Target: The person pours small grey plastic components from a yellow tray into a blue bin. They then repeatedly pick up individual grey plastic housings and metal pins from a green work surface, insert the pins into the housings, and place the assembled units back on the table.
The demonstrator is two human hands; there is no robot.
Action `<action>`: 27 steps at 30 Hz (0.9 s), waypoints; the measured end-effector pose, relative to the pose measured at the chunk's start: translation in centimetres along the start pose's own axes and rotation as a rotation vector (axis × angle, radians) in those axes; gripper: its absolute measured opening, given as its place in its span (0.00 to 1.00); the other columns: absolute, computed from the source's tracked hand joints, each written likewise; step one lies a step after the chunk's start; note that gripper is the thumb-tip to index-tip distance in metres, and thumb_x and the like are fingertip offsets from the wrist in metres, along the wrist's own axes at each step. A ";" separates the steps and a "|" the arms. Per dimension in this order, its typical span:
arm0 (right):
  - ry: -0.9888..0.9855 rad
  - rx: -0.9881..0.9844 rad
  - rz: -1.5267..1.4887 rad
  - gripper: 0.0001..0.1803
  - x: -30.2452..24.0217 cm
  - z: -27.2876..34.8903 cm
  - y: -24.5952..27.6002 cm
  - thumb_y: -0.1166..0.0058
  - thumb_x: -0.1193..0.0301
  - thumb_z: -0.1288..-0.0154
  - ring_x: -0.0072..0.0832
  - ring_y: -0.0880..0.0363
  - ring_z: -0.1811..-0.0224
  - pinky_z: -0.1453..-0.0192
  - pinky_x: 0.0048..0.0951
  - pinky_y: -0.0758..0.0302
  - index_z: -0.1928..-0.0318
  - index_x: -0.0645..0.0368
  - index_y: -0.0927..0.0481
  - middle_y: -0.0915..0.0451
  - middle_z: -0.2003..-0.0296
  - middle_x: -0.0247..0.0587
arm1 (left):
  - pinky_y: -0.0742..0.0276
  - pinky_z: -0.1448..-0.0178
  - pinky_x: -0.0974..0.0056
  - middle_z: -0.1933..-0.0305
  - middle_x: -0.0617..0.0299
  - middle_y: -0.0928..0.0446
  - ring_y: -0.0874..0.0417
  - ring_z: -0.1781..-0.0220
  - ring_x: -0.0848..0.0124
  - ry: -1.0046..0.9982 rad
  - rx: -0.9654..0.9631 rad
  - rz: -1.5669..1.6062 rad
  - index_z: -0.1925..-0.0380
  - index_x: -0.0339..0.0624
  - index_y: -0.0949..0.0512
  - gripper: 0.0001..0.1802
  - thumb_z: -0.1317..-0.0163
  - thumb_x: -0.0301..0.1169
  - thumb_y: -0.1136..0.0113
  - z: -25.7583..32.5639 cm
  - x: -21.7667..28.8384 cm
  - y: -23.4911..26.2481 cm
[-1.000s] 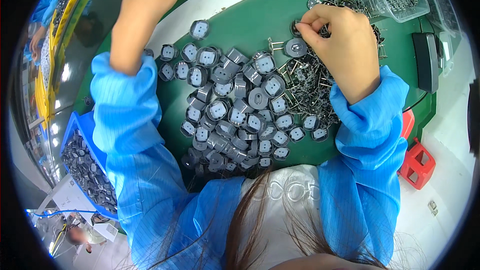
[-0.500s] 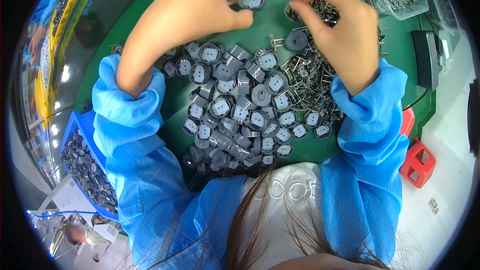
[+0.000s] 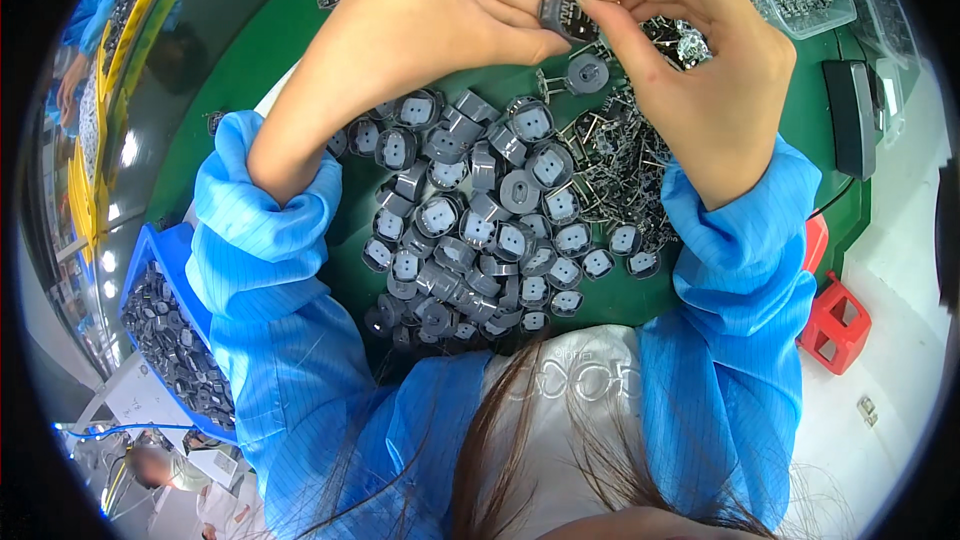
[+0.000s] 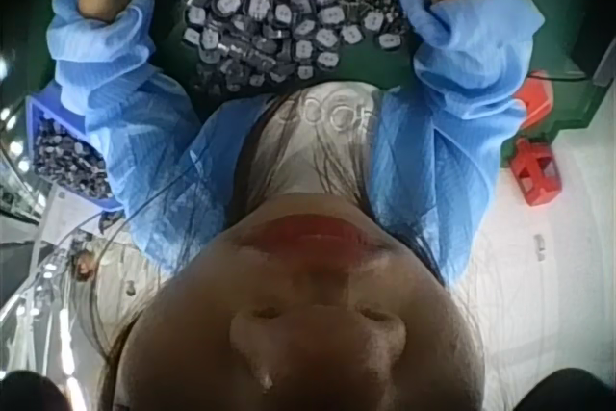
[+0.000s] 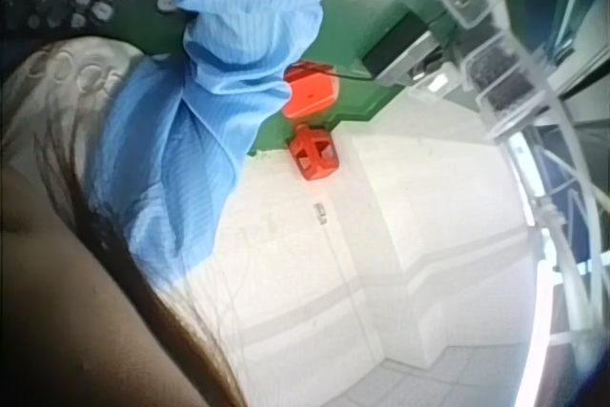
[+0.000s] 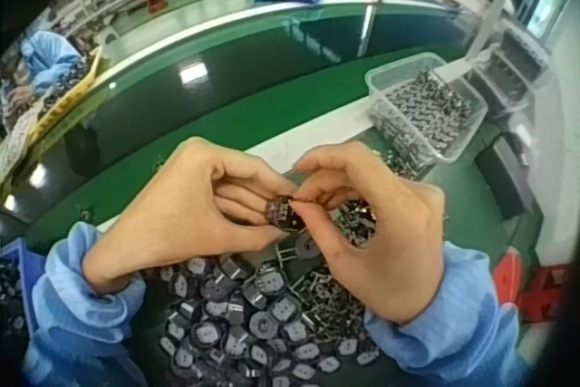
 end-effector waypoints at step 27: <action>-0.015 -0.030 -0.188 0.28 0.3 -0.1 -0.2 0.35 0.85 0.39 0.33 0.13 0.49 0.46 0.30 0.18 0.37 0.64 0.23 0.15 0.55 0.46 | 0.20 0.34 0.65 0.45 0.49 0.15 0.13 0.42 0.66 -0.022 0.090 0.286 0.44 0.29 0.18 0.20 0.37 0.19 0.34 0.0 -3.8 0.2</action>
Point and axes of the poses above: each hand's wrist, its own z-axis away from the middle knuckle, its own y-axis out of the back of the hand, x = y × z, the point moved 8 cm from there along -z, towards the middle knuckle
